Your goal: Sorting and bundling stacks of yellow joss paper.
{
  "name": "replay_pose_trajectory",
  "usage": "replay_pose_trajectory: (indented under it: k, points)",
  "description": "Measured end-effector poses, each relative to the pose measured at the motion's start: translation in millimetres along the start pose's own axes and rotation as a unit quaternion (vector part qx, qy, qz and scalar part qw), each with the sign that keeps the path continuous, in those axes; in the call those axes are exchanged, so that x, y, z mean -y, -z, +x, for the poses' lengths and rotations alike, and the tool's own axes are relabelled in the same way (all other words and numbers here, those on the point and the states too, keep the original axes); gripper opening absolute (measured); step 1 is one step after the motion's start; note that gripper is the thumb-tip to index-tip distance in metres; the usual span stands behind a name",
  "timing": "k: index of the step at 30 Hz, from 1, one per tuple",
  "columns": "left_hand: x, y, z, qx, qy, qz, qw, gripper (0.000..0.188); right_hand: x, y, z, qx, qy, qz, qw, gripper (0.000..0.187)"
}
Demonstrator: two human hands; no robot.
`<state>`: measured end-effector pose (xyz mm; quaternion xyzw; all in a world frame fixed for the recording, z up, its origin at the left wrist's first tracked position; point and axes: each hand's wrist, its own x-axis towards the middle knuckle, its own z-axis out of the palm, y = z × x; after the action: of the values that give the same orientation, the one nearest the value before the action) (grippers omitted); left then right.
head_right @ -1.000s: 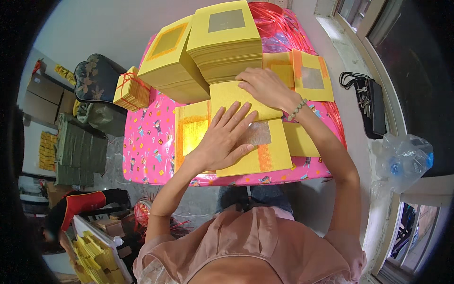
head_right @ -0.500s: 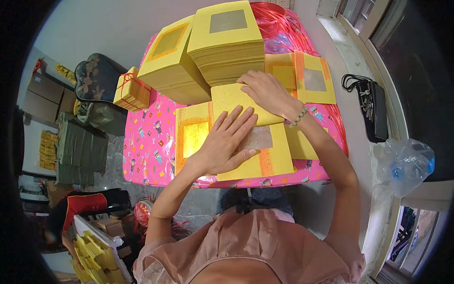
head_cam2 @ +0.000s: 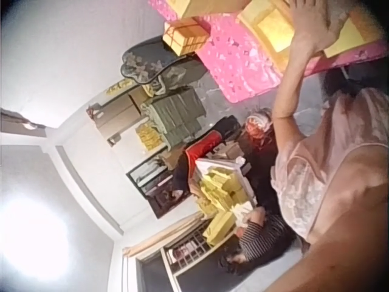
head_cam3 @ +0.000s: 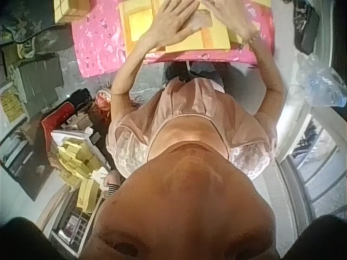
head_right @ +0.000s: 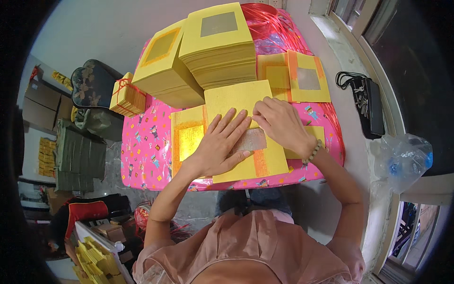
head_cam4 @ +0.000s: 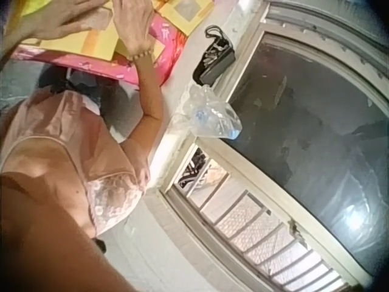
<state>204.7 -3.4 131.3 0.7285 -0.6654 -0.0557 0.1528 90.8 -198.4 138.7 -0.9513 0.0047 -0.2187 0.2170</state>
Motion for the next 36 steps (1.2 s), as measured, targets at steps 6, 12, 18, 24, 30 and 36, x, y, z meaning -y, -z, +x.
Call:
replay_pose_trajectory:
  k: [6,12,18,24,30,36]
  points:
    - [1.0,-0.2,-2.4,0.002,0.002,0.001,1.0,0.074,14.9,-2.5,-2.3,-0.015,0.042,-0.076,0.996,0.012]
    - [-0.8,-0.6,-2.6,-0.001,0.003,-0.002,1.0,0.074,9.2,-5.9,-7.1,0.022,0.004,0.02,1.0,0.011]
    - [3.2,-3.1,-1.8,0.005,0.002,-0.017,1.0,0.074,0.8,-10.2,-7.8,0.04,-0.026,0.087,0.995,0.013]
    - [18.4,9.2,-18.2,0.032,-0.025,-0.048,0.998,0.07,-0.8,-11.7,-8.1,0.042,-0.034,0.1,0.994,0.014]
    - [27.3,11.2,-29.8,0.065,0.016,-0.111,0.992,0.068,-1.4,-14.1,-9.2,0.037,-0.044,0.085,0.995,0.014]
    - [34.6,0.7,-35.8,0.03,-0.001,-0.159,0.987,0.065,-1.9,-9.2,-7.3,0.076,-0.06,0.117,0.988,0.017]
